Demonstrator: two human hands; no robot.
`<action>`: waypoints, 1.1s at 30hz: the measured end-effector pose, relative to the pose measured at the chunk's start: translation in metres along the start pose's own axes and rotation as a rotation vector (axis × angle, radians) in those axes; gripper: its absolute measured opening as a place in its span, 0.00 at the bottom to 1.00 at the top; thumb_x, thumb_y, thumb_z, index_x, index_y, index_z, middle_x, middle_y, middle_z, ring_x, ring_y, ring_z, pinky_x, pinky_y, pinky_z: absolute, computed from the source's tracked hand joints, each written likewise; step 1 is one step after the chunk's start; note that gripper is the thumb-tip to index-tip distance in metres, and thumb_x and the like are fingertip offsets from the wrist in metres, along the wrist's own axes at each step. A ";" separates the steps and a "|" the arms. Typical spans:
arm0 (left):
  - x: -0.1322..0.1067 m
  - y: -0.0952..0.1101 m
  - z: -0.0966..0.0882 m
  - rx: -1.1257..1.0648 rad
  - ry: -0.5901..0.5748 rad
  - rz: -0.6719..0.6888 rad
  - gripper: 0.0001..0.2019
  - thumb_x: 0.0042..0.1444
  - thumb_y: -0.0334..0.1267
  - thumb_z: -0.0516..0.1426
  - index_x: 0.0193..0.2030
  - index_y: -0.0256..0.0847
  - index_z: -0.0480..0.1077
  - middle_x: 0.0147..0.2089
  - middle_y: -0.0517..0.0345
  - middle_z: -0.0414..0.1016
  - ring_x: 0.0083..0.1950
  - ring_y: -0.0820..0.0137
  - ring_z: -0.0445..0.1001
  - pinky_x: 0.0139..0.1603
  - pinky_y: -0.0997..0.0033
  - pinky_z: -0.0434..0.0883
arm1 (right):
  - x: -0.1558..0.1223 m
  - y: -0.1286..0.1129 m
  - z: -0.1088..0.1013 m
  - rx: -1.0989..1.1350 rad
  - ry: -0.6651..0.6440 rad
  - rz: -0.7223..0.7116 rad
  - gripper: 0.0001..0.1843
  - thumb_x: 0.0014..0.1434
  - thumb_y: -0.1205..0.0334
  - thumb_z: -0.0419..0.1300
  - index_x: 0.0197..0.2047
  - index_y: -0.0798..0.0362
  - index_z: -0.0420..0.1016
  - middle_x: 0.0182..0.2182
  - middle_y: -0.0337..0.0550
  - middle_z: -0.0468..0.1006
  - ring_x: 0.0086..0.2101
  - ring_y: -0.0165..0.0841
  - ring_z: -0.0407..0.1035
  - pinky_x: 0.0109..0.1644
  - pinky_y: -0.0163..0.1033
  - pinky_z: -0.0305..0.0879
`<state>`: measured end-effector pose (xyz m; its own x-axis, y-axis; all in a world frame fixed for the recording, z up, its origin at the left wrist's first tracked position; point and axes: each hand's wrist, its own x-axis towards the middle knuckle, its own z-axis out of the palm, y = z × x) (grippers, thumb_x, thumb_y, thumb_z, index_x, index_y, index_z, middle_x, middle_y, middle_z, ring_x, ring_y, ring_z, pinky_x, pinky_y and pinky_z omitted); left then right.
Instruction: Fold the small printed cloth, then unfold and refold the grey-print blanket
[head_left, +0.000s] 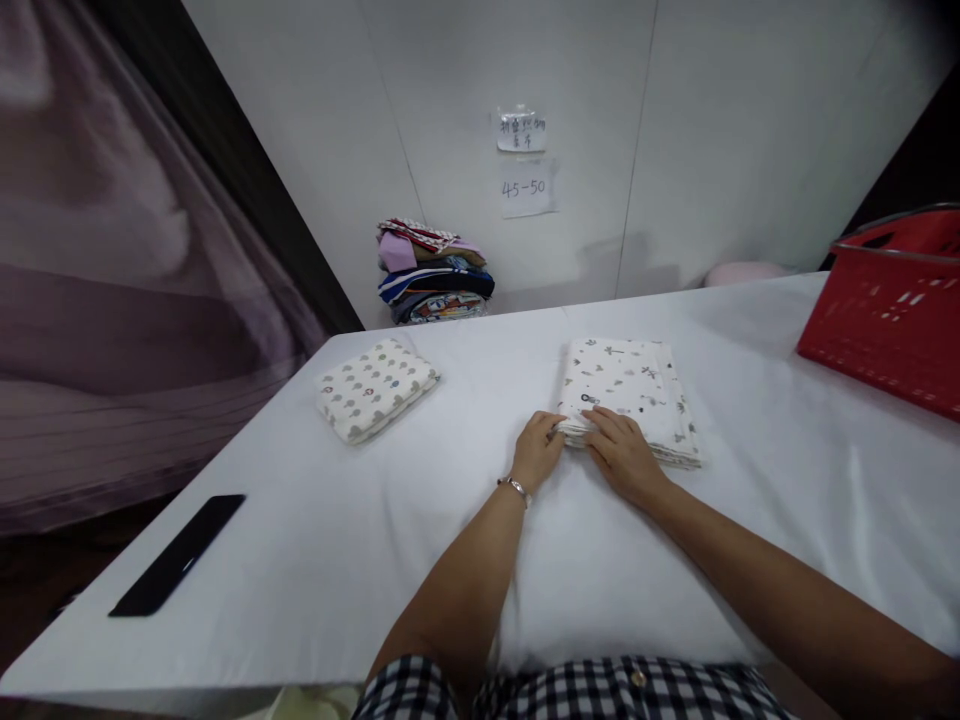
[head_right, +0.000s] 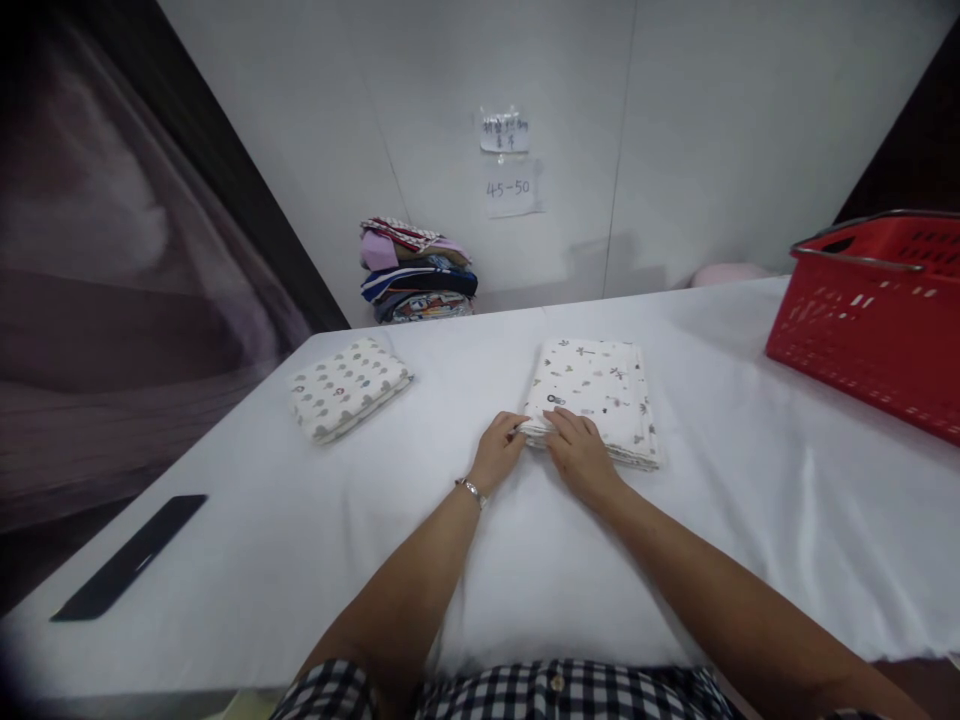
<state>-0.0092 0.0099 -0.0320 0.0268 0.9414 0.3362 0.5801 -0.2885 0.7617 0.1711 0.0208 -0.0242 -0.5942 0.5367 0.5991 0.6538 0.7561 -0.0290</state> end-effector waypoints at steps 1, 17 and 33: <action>0.000 0.000 0.000 -0.007 -0.002 -0.001 0.15 0.53 0.28 0.51 0.46 0.43 0.70 0.44 0.58 0.68 0.40 0.73 0.68 0.42 0.74 0.67 | 0.001 -0.001 0.000 -0.032 -0.002 0.017 0.10 0.60 0.67 0.50 0.37 0.53 0.73 0.54 0.49 0.67 0.57 0.42 0.54 0.54 0.49 0.54; 0.001 0.003 0.000 0.065 -0.001 0.000 0.17 0.53 0.27 0.50 0.49 0.43 0.68 0.41 0.58 0.69 0.35 0.74 0.67 0.41 0.73 0.67 | 0.017 -0.008 0.019 -0.035 -0.042 0.031 0.11 0.58 0.70 0.52 0.31 0.54 0.75 0.56 0.49 0.66 0.59 0.44 0.52 0.56 0.54 0.51; 0.002 -0.005 0.004 -0.199 0.054 -0.058 0.14 0.54 0.30 0.51 0.46 0.41 0.71 0.44 0.57 0.74 0.42 0.73 0.72 0.44 0.71 0.70 | 0.018 -0.008 0.017 -0.009 -0.007 0.069 0.11 0.60 0.66 0.50 0.34 0.55 0.74 0.54 0.51 0.67 0.58 0.43 0.53 0.53 0.51 0.54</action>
<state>-0.0091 0.0137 -0.0371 -0.0485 0.9484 0.3134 0.4075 -0.2677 0.8731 0.1474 0.0303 -0.0268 -0.5508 0.5898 0.5905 0.6973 0.7140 -0.0628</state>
